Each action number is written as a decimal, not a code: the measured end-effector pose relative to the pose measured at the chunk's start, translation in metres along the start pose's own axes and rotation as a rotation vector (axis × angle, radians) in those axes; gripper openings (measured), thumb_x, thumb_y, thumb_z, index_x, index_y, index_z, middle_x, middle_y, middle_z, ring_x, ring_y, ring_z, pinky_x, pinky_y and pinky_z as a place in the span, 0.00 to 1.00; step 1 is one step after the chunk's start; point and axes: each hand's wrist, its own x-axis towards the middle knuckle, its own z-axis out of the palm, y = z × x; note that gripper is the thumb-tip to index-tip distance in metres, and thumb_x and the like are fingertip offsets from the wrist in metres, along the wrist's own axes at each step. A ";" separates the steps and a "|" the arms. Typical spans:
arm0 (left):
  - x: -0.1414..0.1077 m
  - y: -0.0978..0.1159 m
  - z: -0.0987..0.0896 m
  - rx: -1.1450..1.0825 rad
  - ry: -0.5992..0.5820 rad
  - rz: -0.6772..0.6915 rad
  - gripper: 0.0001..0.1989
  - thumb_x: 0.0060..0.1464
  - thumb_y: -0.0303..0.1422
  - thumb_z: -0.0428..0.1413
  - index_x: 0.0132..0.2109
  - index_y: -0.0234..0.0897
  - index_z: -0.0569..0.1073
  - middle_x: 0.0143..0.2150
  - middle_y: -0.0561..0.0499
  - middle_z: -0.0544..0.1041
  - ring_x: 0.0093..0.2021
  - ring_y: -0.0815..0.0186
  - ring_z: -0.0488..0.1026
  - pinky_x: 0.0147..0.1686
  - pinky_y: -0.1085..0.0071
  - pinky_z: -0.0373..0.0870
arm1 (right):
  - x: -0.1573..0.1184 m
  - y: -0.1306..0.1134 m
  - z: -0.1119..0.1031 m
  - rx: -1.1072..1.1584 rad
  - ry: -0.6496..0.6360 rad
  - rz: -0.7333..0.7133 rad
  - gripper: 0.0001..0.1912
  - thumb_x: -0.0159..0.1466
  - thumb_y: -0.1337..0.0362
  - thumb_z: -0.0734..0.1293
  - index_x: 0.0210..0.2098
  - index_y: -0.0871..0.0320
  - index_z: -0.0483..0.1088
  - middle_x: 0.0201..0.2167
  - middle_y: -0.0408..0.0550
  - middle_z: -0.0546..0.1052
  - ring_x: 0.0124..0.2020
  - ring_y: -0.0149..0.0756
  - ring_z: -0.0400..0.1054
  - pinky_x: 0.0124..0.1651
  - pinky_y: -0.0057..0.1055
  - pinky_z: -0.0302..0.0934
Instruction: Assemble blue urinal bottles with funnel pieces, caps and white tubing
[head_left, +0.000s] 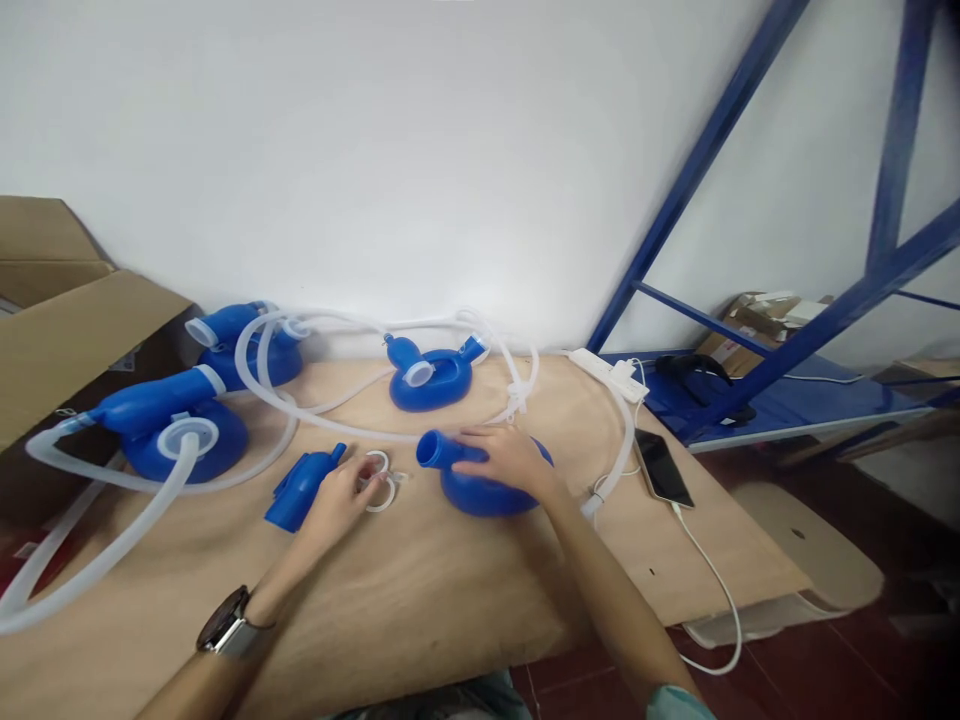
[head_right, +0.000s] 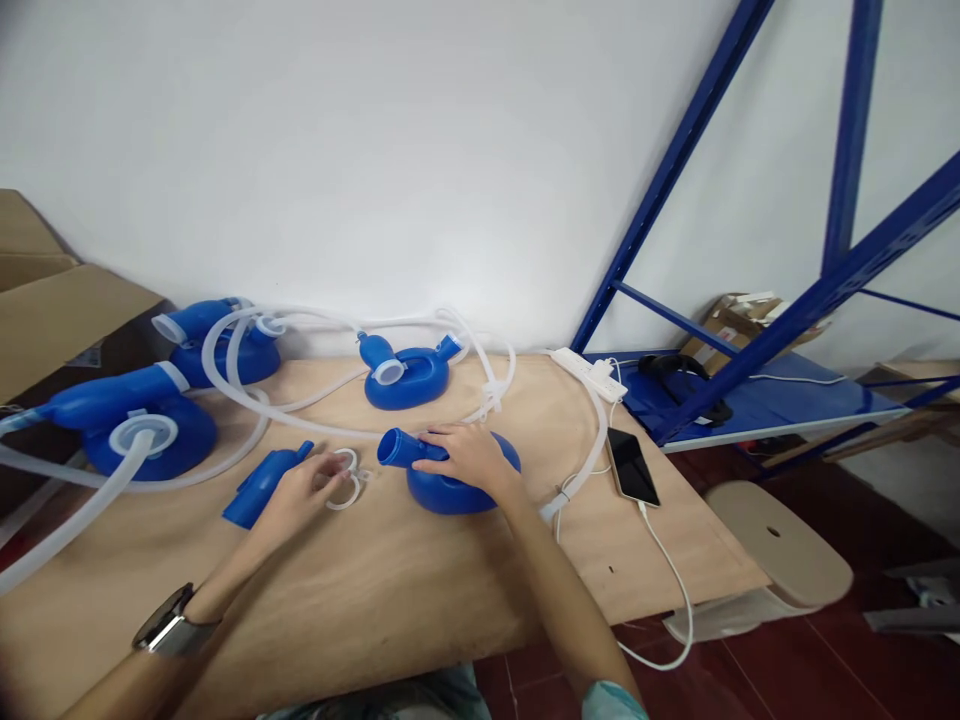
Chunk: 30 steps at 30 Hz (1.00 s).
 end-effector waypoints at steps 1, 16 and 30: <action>-0.001 -0.003 0.002 0.027 0.060 0.024 0.23 0.64 0.51 0.52 0.48 0.37 0.80 0.47 0.42 0.83 0.46 0.52 0.79 0.46 0.58 0.75 | 0.000 0.000 0.000 0.008 -0.002 -0.007 0.25 0.71 0.44 0.68 0.61 0.49 0.77 0.61 0.47 0.80 0.61 0.48 0.76 0.60 0.40 0.69; 0.023 0.065 0.015 0.019 0.080 0.601 0.12 0.71 0.37 0.55 0.39 0.37 0.77 0.44 0.46 0.79 0.44 0.60 0.77 0.45 0.64 0.75 | -0.003 -0.003 0.012 -0.096 0.116 0.072 0.28 0.65 0.39 0.72 0.54 0.52 0.79 0.52 0.54 0.81 0.51 0.48 0.77 0.52 0.40 0.69; -0.031 -0.072 -0.061 0.474 0.157 -0.114 0.32 0.64 0.56 0.49 0.64 0.42 0.73 0.63 0.38 0.74 0.59 0.42 0.74 0.56 0.48 0.72 | -0.039 0.064 -0.029 -0.147 0.043 0.197 0.26 0.70 0.43 0.66 0.58 0.52 0.78 0.55 0.56 0.82 0.54 0.55 0.78 0.56 0.47 0.71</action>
